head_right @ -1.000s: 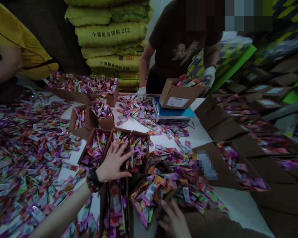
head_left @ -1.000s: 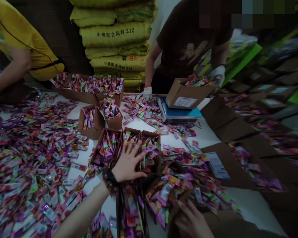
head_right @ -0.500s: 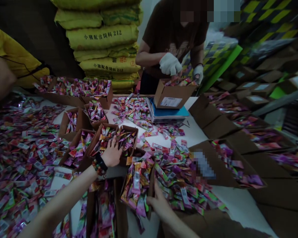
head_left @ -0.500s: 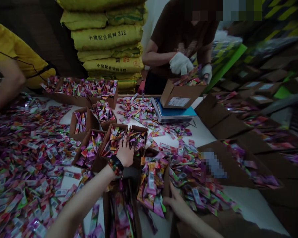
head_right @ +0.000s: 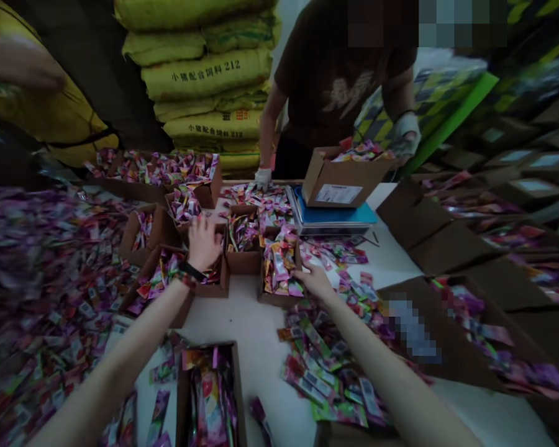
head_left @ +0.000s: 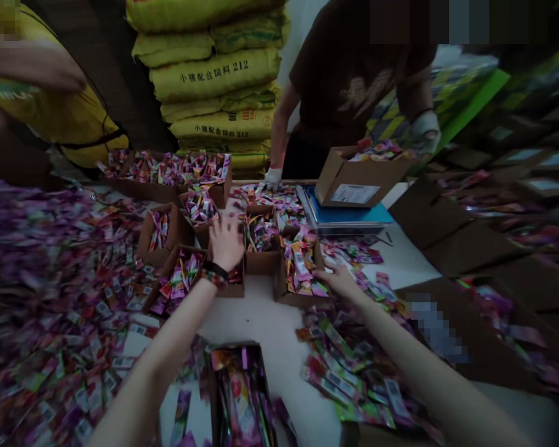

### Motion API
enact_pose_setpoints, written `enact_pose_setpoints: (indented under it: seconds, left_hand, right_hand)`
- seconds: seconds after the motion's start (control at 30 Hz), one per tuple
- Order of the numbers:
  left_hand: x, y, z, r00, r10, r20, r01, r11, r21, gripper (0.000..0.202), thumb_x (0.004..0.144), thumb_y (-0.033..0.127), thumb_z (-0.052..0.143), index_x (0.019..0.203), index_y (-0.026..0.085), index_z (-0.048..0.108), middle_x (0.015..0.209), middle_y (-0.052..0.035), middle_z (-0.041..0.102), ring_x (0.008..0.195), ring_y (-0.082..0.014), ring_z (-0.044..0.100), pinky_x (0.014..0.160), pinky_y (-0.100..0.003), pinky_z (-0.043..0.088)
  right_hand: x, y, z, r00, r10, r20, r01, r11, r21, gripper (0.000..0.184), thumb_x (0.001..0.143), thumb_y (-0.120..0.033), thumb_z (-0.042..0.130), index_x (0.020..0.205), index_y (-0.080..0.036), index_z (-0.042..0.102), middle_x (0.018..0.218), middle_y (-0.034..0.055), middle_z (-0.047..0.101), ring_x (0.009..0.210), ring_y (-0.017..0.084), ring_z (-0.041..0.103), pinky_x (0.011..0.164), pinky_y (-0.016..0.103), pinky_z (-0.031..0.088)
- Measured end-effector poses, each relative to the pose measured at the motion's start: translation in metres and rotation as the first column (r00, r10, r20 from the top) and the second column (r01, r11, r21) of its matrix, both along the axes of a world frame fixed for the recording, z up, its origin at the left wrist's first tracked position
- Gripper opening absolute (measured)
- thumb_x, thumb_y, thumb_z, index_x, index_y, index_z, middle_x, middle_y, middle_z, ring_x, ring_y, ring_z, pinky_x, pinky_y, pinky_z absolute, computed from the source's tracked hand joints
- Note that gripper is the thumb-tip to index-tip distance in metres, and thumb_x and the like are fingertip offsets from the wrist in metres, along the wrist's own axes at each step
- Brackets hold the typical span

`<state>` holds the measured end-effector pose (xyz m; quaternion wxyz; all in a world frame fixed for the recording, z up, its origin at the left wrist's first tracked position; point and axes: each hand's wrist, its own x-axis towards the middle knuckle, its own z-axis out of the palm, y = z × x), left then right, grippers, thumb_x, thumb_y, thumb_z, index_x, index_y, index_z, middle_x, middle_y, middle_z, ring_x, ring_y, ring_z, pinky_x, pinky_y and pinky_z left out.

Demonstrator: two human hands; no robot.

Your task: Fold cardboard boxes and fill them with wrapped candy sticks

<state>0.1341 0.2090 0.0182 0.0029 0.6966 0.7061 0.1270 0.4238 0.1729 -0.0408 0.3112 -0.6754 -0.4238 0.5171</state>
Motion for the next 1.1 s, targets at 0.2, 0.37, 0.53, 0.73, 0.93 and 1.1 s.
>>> enact_pose_setpoints:
  seconds: [0.2,0.37,0.53,0.73,0.93,1.1]
  left_hand:
    - [-0.100,0.074,-0.014,0.998,-0.053,-0.019,0.041,0.924,-0.379,0.034,0.085,0.013,0.043,0.112,0.010,0.064,0.104,-0.0158,0.066,0.106,-0.0304,0.057,0.101,-0.050,0.039]
    - [-0.117,0.058,-0.028,0.969,-0.246,-0.021,0.222,0.906,-0.361,0.035,0.085,0.008,0.036,0.100,0.011,0.067,0.092,-0.0098,0.065,0.096,-0.0212,0.057,0.103,-0.035,0.038]
    - [-0.113,0.056,-0.032,0.921,-0.389,0.009,0.360,0.843,-0.400,0.038,0.081,0.004,0.037,0.103,0.013,0.067,0.097,-0.0083,0.067,0.101,-0.0204,0.057,0.104,-0.031,0.036]
    - [-0.094,0.048,-0.023,0.943,-0.331,0.023,0.320,0.888,-0.332,0.046,0.074,0.000,0.037,0.113,0.009,0.061,0.115,-0.0141,0.059,0.112,-0.0223,0.053,0.103,-0.034,0.040]
    - [-0.068,-0.077,0.011,0.990,-0.142,0.008,0.141,0.990,0.023,0.066,0.083,0.018,0.050,0.147,0.016,0.036,0.145,-0.0170,0.032,0.141,-0.0345,0.025,0.114,-0.056,0.026]
    - [-0.130,-0.183,-0.002,0.991,-0.009,-0.134,-0.025,0.967,-0.252,0.069,0.077,0.048,0.067,0.139,0.023,0.051,0.148,-0.0145,0.036,0.141,-0.0438,0.021,0.109,-0.065,0.028]
  right_hand:
    - [-0.008,-0.005,-0.012,0.993,-0.031,0.111,0.001,0.965,0.263,0.063,0.078,-0.049,0.059,0.134,-0.019,0.057,0.104,0.0089,0.072,0.104,0.029,0.066,0.085,0.039,0.054]
    - [-0.026,-0.024,-0.046,0.974,-0.080,0.212,-0.013,0.913,0.407,0.063,0.087,-0.038,0.037,0.147,-0.021,0.042,0.141,0.0064,0.054,0.142,0.025,0.035,0.116,0.046,0.029]
    - [-0.036,0.043,-0.049,0.956,-0.123,0.266,-0.008,0.897,0.441,0.065,0.084,-0.028,0.030,0.147,-0.016,0.043,0.141,0.0061,0.055,0.135,0.025,0.045,0.114,0.043,0.032]
    - [-0.055,0.120,-0.037,0.899,-0.065,0.433,-0.102,0.930,0.352,0.061,0.089,-0.024,0.025,0.146,-0.012,0.044,0.141,0.0084,0.055,0.130,0.029,0.048,0.108,0.041,0.038]
    - [-0.044,0.111,-0.024,0.792,-0.081,0.605,-0.274,0.839,0.470,0.071,0.093,-0.050,0.039,0.154,-0.015,0.026,0.154,0.0162,0.036,0.140,0.035,0.033,0.111,0.053,0.031]
    - [-0.066,0.056,-0.025,0.521,0.098,0.848,-0.680,0.649,0.342,0.077,0.080,-0.060,0.064,0.148,-0.038,0.037,0.163,0.0071,0.012,0.145,0.046,0.005,0.107,0.072,0.016]
